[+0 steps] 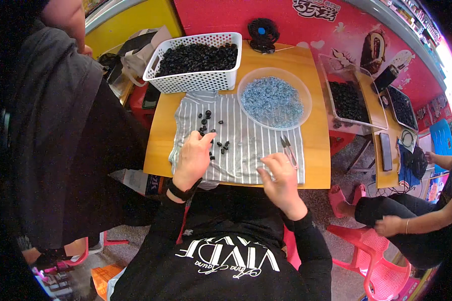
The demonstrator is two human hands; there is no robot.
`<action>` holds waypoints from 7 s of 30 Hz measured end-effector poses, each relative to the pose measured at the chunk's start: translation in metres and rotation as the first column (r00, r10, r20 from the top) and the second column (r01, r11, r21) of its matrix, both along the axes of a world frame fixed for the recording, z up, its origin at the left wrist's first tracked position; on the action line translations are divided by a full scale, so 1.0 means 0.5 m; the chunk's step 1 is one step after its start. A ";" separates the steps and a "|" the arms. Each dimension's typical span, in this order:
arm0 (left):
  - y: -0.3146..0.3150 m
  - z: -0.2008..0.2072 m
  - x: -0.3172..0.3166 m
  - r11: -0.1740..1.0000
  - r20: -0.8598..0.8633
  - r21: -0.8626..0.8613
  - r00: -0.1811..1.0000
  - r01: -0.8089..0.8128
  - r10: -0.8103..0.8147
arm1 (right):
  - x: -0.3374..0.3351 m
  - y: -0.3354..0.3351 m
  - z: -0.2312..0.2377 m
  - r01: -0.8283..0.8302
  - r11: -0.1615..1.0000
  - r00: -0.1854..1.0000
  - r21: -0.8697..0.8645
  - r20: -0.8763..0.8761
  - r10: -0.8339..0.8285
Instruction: The person sits at a table and repeatedly picks up small black plastic components and light blue beads. They insert the beads into the black parts by hand, one at a time, and place the assembled units onto a striped cloth on the table.
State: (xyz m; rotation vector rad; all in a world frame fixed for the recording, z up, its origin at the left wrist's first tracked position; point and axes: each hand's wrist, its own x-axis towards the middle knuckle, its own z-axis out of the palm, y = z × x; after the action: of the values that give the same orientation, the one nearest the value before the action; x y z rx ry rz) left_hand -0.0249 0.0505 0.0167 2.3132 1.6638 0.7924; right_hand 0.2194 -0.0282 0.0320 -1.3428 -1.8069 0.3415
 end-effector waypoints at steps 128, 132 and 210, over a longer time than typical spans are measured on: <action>-0.149 -0.091 -0.029 0.666 0.716 -0.108 -0.407 0.738 0.567 | -0.144 0.041 -0.050 -0.053 0.999 0.966 -0.005 0.252 0.052; -0.149 -0.093 -0.029 0.653 0.721 -0.136 -0.377 0.745 0.581 | -0.157 0.050 -0.058 -0.097 0.994 0.939 -0.044 0.327 0.106; -0.111 -0.091 0.100 0.493 0.759 -0.194 -0.188 0.848 0.623 | -0.078 -0.012 -0.025 -0.134 0.983 0.859 -0.122 -0.509 0.054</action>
State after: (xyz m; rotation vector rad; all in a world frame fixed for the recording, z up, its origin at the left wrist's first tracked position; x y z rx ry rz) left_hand 0.0250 -0.0051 -0.0290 0.3161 0.3863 0.8697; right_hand 0.1804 -0.0340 0.0196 -1.1301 -1.4218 0.8231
